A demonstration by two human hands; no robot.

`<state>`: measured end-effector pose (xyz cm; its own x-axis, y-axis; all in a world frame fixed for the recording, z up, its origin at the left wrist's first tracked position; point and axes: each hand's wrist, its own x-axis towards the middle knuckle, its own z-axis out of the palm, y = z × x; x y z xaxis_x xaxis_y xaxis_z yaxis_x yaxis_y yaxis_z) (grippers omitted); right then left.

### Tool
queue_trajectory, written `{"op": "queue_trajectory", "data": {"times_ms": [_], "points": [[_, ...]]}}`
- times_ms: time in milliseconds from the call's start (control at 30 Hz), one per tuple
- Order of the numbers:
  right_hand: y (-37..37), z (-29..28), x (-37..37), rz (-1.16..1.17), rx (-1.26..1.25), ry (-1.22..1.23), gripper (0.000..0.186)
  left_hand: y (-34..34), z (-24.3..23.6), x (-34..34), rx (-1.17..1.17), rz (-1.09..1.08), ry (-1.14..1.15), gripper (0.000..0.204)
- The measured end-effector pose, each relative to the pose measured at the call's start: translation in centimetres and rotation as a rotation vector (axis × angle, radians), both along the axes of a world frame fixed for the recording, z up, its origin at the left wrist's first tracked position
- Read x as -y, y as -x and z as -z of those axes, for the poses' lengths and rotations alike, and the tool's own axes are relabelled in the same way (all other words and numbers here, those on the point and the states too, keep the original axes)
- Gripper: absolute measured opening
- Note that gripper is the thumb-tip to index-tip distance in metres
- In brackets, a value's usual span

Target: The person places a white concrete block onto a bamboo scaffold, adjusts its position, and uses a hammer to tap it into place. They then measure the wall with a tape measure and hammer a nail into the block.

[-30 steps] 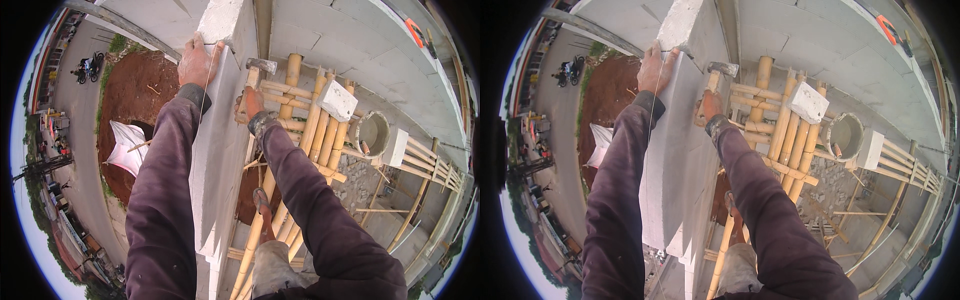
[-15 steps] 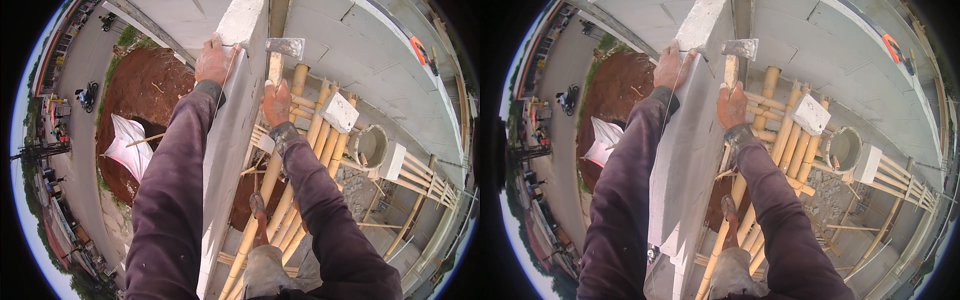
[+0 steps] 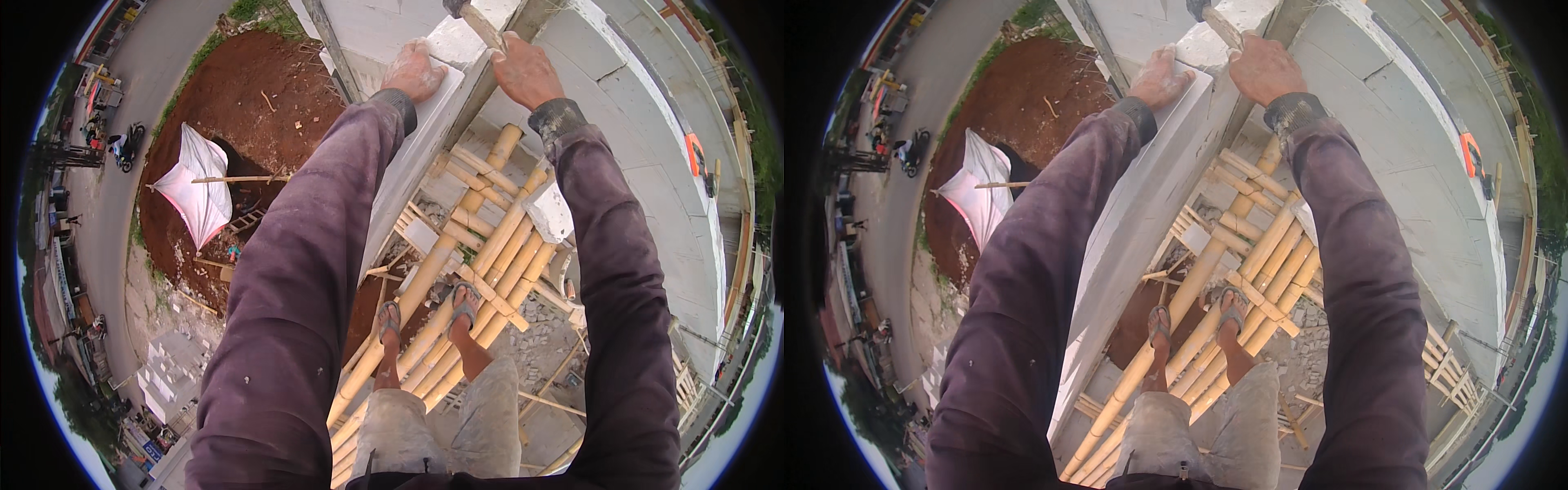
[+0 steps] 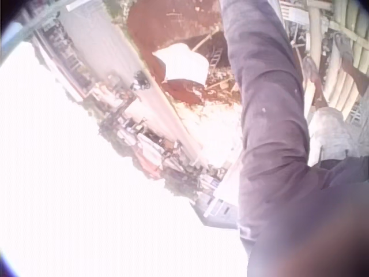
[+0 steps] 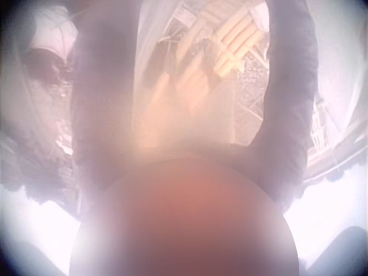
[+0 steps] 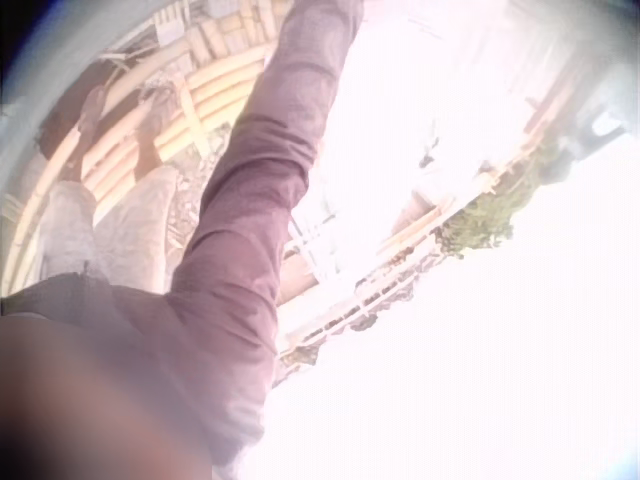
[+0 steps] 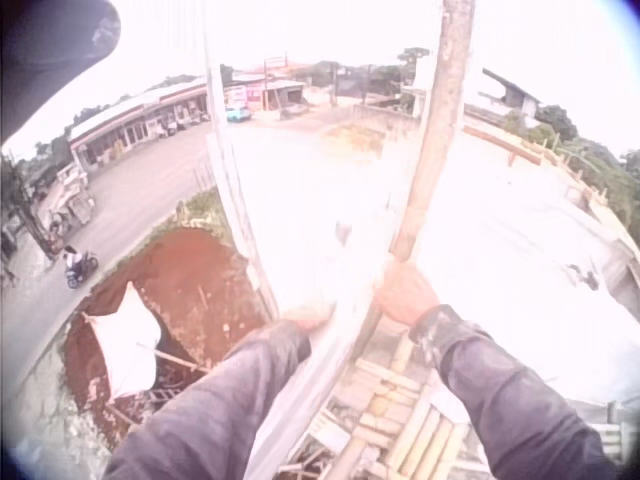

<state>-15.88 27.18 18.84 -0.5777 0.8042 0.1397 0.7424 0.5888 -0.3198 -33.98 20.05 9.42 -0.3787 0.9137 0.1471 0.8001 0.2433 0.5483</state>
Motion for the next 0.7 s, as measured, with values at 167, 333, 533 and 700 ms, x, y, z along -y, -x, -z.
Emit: {"op": "queue_trajectory", "data": {"times_ms": [167, 333, 533, 700], "points": [[-7.7, -1.4, 10.5, -0.086, -0.511, 0.532, 0.036, 5.9, -0.7, 13.9, 0.197, 0.179, 0.207, 0.075], [-16.5, 3.8, 29.4, 0.075, -0.112, 0.684, 0.035, 5.7, -2.1, 33.0, 0.233, 0.166, 0.707, 0.11], [-18.0, 12.5, 50.2, -0.145, 0.197, 1.166, 0.049, 2.7, -0.7, 37.9, 0.348, 0.108, 0.683, 0.083], [-8.7, 12.6, 62.3, -0.44, 0.249, 1.288, 0.039, 2.5, -1.3, 38.4, 0.55, 0.016, 0.637, 0.077]]}}
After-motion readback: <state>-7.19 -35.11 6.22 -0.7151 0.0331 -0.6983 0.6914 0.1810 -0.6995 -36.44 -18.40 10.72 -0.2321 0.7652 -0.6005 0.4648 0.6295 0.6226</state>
